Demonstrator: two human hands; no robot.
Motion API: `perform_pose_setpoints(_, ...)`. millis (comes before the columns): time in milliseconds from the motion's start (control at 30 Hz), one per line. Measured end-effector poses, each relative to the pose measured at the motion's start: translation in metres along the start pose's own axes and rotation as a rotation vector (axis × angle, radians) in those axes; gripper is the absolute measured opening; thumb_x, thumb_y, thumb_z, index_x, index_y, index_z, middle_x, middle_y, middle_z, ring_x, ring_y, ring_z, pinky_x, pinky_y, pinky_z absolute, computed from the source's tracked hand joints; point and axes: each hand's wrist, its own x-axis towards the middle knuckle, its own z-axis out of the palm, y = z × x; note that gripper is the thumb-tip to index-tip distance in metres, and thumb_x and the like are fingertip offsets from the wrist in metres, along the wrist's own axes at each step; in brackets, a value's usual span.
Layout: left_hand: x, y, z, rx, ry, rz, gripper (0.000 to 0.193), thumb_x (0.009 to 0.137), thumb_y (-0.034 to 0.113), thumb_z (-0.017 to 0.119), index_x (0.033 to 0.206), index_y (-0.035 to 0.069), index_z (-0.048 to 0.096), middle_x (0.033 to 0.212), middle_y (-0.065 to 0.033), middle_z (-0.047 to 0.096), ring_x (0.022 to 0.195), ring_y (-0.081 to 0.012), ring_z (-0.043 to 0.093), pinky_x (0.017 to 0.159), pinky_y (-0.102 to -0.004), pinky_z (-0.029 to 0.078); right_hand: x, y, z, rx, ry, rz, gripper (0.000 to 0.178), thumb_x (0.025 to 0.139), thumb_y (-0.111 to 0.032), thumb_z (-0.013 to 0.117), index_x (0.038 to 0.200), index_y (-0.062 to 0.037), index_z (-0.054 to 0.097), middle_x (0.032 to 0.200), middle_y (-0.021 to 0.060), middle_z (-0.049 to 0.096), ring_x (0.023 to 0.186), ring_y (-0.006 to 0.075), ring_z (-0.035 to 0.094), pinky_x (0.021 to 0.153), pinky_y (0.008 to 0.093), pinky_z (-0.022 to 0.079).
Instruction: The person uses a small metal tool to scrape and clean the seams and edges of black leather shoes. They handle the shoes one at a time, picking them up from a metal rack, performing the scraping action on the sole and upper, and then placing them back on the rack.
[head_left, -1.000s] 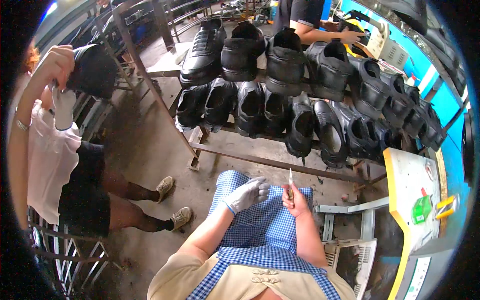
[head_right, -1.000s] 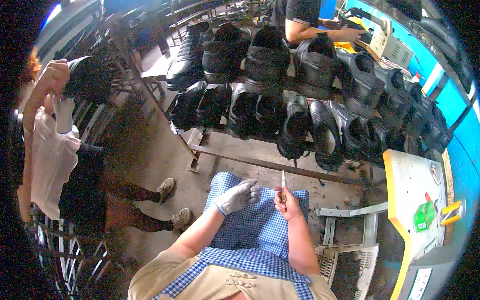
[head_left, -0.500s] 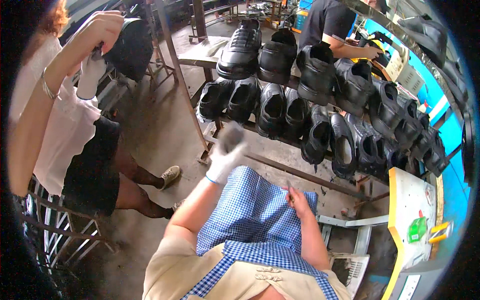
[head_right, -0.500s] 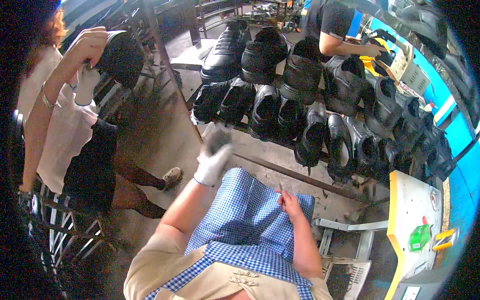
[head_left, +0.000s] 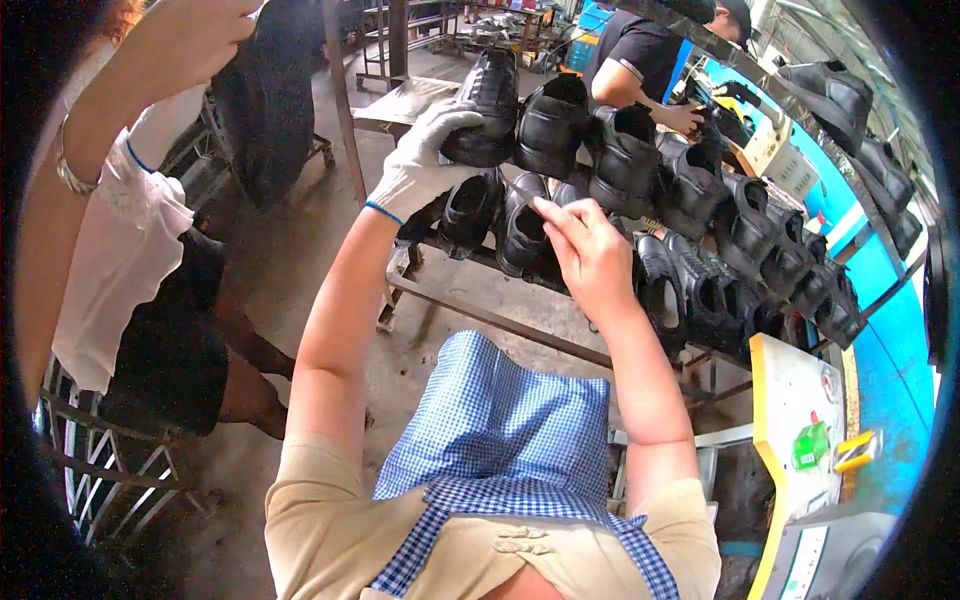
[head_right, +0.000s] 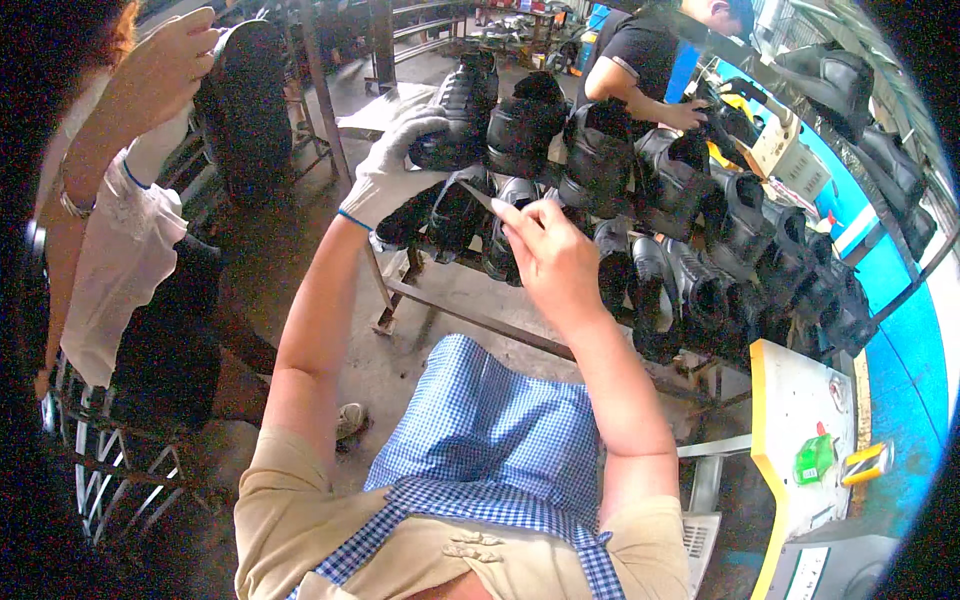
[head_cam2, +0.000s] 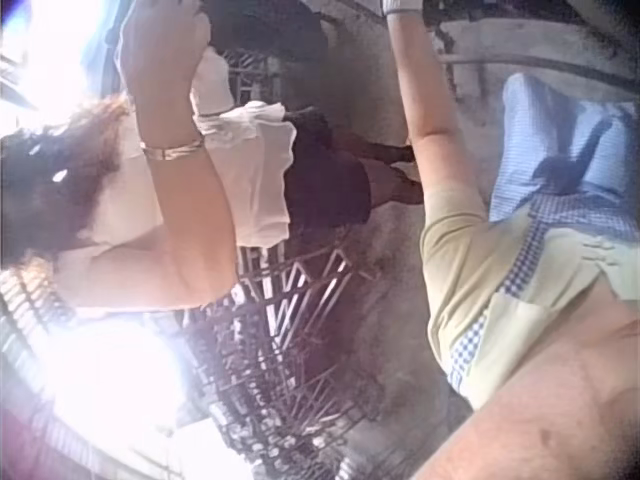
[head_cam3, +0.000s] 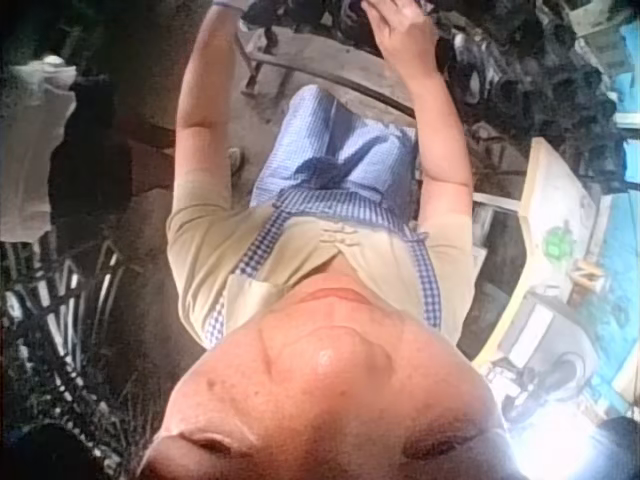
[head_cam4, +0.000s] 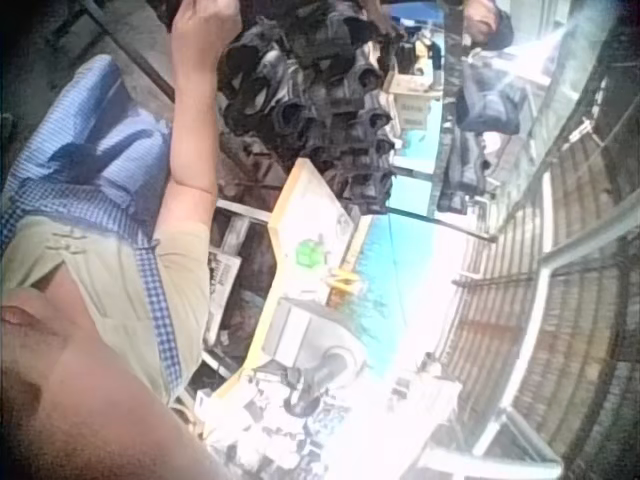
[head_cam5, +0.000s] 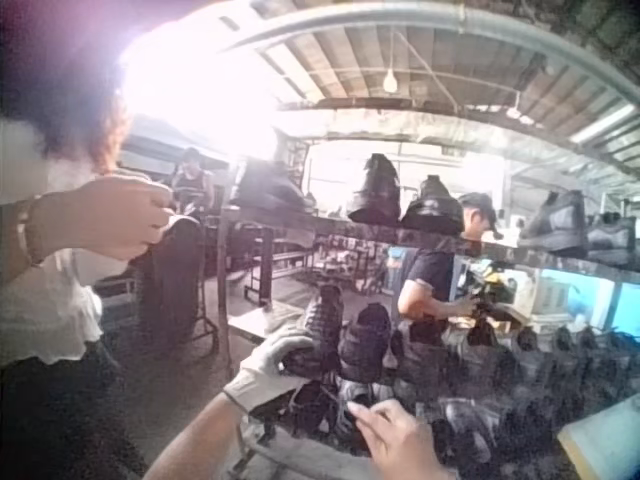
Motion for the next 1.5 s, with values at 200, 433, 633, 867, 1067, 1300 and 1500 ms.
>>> perform_pose_setpoints(200, -0.004, -0.008, 0.007, -0.104, 0.024, 0.042, 0.057, 0.058, 0.006, 0.085, 0.111, 0.009, 0.065, 0.121, -0.0118, 0.061, 0.118, -0.0276, 0.055, 0.104, -0.0373, 0.043, 0.032, 0.004, 0.016, -0.239, -0.025, -0.158, 0.036, 0.081, -0.007, 0.067, 0.114, -0.0201, 0.068, 0.083, 0.004, 0.056, 0.074, 0.0221, 0.062, 0.06, 0.0351, 0.054)
perform_pose_setpoints(433, -0.006, -0.014, 0.006, -0.155, 0.004, 0.007, 0.059, 0.058, 0.007, 0.086, 0.113, 0.01, 0.064, 0.12, -0.0111, 0.061, 0.118, -0.0271, 0.055, 0.104, -0.0374, 0.043, 0.04, 0.002, 0.019, -0.354, -0.07, -0.214, 0.037, 0.08, -0.006, 0.065, 0.114, -0.0198, 0.068, 0.083, 0.0028, 0.055, 0.077, 0.0192, 0.062, 0.06, 0.0326, 0.054)
perform_pose_setpoints(633, -0.005, -0.019, 0.006, -0.114, -0.027, -0.043, 0.061, 0.057, 0.007, 0.087, 0.114, 0.013, 0.065, 0.121, -0.0119, 0.06, 0.119, -0.0285, 0.054, 0.104, -0.0375, 0.043, 0.046, -0.003, 0.014, -0.428, -0.089, -0.255, 0.036, 0.078, -0.007, 0.064, 0.113, -0.0171, 0.069, 0.084, 0.0028, 0.056, 0.078, 0.0185, 0.062, 0.062, 0.0319, 0.055)
perform_pose_setpoints(867, -0.004, -0.018, 0.006, -0.135, -0.038, -0.052, 0.06, 0.058, 0.008, 0.086, 0.114, 0.014, 0.066, 0.122, -0.0122, 0.06, 0.12, -0.0284, 0.054, 0.104, -0.0375, 0.042, 0.05, -0.008, 0.008, -0.473, -0.126, -0.273, 0.036, 0.079, -0.008, 0.061, 0.114, -0.016, 0.068, 0.085, 0.0032, 0.056, 0.078, 0.0181, 0.062, 0.062, 0.0298, 0.055)
perform_pose_setpoints(1067, -0.005, -0.016, 0.003, -0.117, -0.066, -0.098, 0.061, 0.059, 0.01, 0.087, 0.116, 0.013, 0.065, 0.122, -0.0111, 0.061, 0.12, -0.0263, 0.055, 0.104, -0.0362, 0.043, 0.053, -0.008, 0.012, -0.455, -0.128, -0.286, 0.035, 0.08, -0.009, 0.06, 0.114, -0.0143, 0.068, 0.087, 0.0036, 0.057, 0.079, 0.0186, 0.062, 0.062, 0.0295, 0.055)
perform_pose_setpoints(1300, -0.004, -0.014, 0.004, -0.176, -0.073, -0.101, 0.059, 0.061, 0.009, 0.086, 0.116, 0.012, 0.064, 0.122, -0.0103, 0.061, 0.118, -0.0243, 0.056, 0.103, -0.0351, 0.045, 0.052, -0.003, 0.036, -0.293, -0.073, -0.249, 0.033, 0.078, -0.008, 0.062, 0.11, -0.0145, 0.068, 0.085, 0.0035, 0.056, 0.077, 0.0188, 0.062, 0.062, 0.0311, 0.054)
perform_pose_setpoints(1500, -0.004, -0.018, 0.007, -0.182, -0.076, -0.161, 0.056, 0.063, 0.008, 0.085, 0.115, 0.011, 0.065, 0.12, -0.0106, 0.062, 0.116, -0.0232, 0.057, 0.101, -0.0342, 0.046, 0.016, -0.003, 0.031, -0.121, -0.04, -0.169, 0.034, 0.079, -0.008, 0.067, 0.112, -0.0174, 0.069, 0.081, 0.0033, 0.057, 0.071, 0.0208, 0.063, 0.058, 0.0338, 0.053)
